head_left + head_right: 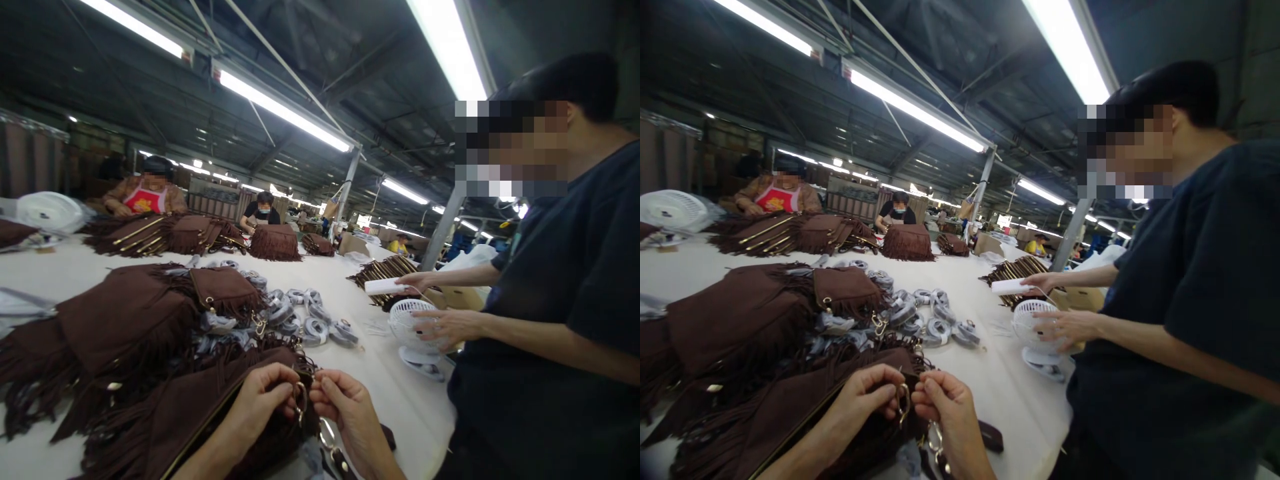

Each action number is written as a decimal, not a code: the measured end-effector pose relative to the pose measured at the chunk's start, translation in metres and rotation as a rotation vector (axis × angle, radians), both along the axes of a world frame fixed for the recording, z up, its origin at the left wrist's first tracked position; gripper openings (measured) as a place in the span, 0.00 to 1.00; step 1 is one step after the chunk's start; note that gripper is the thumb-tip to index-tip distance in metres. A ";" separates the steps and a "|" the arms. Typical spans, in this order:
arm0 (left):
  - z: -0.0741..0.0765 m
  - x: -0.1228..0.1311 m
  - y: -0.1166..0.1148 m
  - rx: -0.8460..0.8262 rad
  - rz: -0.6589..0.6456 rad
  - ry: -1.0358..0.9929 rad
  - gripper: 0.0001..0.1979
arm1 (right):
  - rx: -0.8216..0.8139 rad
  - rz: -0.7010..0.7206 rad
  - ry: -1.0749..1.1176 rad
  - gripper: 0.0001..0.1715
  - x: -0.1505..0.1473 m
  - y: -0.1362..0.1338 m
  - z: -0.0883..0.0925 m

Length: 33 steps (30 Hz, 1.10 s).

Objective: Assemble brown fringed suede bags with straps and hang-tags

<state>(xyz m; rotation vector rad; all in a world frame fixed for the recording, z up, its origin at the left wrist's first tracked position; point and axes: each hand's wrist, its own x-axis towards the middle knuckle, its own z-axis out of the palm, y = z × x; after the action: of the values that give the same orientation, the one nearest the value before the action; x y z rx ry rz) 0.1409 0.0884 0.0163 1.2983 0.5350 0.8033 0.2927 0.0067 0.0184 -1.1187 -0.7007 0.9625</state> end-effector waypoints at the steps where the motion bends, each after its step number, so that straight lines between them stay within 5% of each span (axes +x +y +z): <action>1: -0.001 0.001 0.000 -0.024 0.021 -0.007 0.12 | -0.004 0.010 -0.026 0.28 0.001 -0.001 -0.001; 7: -0.006 0.006 -0.002 0.003 0.118 -0.042 0.20 | -0.029 0.063 -0.202 0.32 -0.001 0.004 0.001; 21: -0.004 0.002 -0.004 0.358 0.169 0.174 0.11 | 0.053 0.089 -0.408 0.31 -0.014 0.012 -0.005; 33: -0.001 0.001 -0.008 0.440 0.167 0.223 0.10 | 0.040 0.103 -0.400 0.29 -0.014 0.013 -0.003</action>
<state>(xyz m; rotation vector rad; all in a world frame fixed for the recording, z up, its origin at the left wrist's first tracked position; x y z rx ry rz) 0.1420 0.0807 0.0152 1.7803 0.6743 0.9550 0.2785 0.0193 0.0152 -1.2642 -1.1057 0.8125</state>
